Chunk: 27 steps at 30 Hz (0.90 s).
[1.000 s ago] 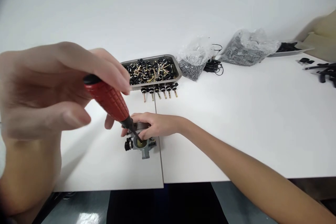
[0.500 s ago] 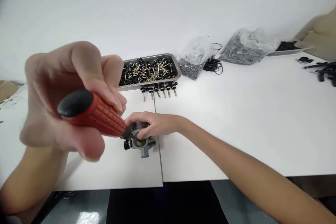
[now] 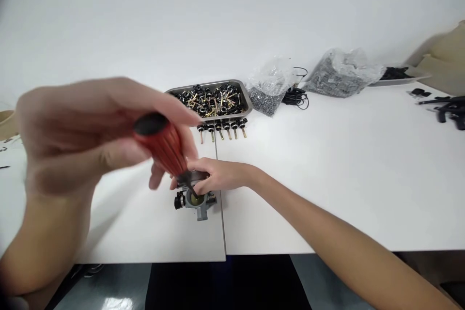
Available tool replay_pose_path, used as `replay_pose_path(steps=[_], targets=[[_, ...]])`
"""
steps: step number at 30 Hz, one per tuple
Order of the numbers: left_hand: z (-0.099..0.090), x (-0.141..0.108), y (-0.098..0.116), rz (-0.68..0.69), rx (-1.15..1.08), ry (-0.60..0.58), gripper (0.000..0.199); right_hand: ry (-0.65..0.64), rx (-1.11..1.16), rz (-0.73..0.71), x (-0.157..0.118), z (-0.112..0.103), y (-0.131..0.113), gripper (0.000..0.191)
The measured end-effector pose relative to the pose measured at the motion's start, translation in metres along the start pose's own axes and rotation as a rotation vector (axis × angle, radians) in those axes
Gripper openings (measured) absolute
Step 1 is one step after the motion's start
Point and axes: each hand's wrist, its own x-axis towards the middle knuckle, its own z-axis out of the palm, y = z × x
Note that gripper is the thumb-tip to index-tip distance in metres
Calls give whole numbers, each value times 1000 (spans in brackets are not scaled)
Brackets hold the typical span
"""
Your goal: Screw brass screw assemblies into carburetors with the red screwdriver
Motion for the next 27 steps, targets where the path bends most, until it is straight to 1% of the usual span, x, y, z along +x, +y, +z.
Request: replay_pose_path(steps=[2, 5, 6, 7, 9, 10, 12, 15, 16, 18, 19, 21, 23, 25, 27], targets=[[-22, -5, -3, 27, 81, 170, 25, -30, 23, 1, -1, -2, 0, 36], [-55, -13, -1, 139, 164, 451, 26, -65, 143, 27, -3, -5, 4, 41], [-64, -16, 0, 169, 178, 544, 25, -71, 196, 24, -3, -6, 6, 43], [-70, -20, 0, 178, 187, 609, 23, -72, 244, 13, -4, -7, 8, 44], [-76, -31, -5, 146, 186, 678, 18, -59, 327, -2, -4, -7, 11, 45], [-75, -38, -11, 106, 172, 690, 16, -46, 363, 6, -4, -7, 12, 44], [-71, -58, -27, -65, 153, 738, 19, -7, 409, 41, -3, -7, 15, 42], [-65, -93, -53, -355, 165, 751, 27, 64, 434, 57, -2, -8, 18, 37], [-65, -104, -61, -443, 166, 735, 31, 81, 441, 58, -1, -8, 18, 35], [-66, -122, -73, -572, 185, 720, 38, 94, 446, 68, 0, -8, 19, 33], [-66, -129, -78, -621, 215, 711, 40, 92, 444, 75, 0, -8, 20, 33], [-65, -140, -88, -717, 375, 659, 39, 93, 432, 90, 0, -7, 19, 33], [-60, -147, -97, -805, 608, 532, 32, 115, 408, 113, 1, -6, 17, 32], [-52, -150, -104, -840, 718, 453, 20, 151, 375, 130, 1, -3, 14, 31], [-46, -150, -103, -826, 758, 419, 15, 192, 305, 134, 1, -1, 9, 32]])
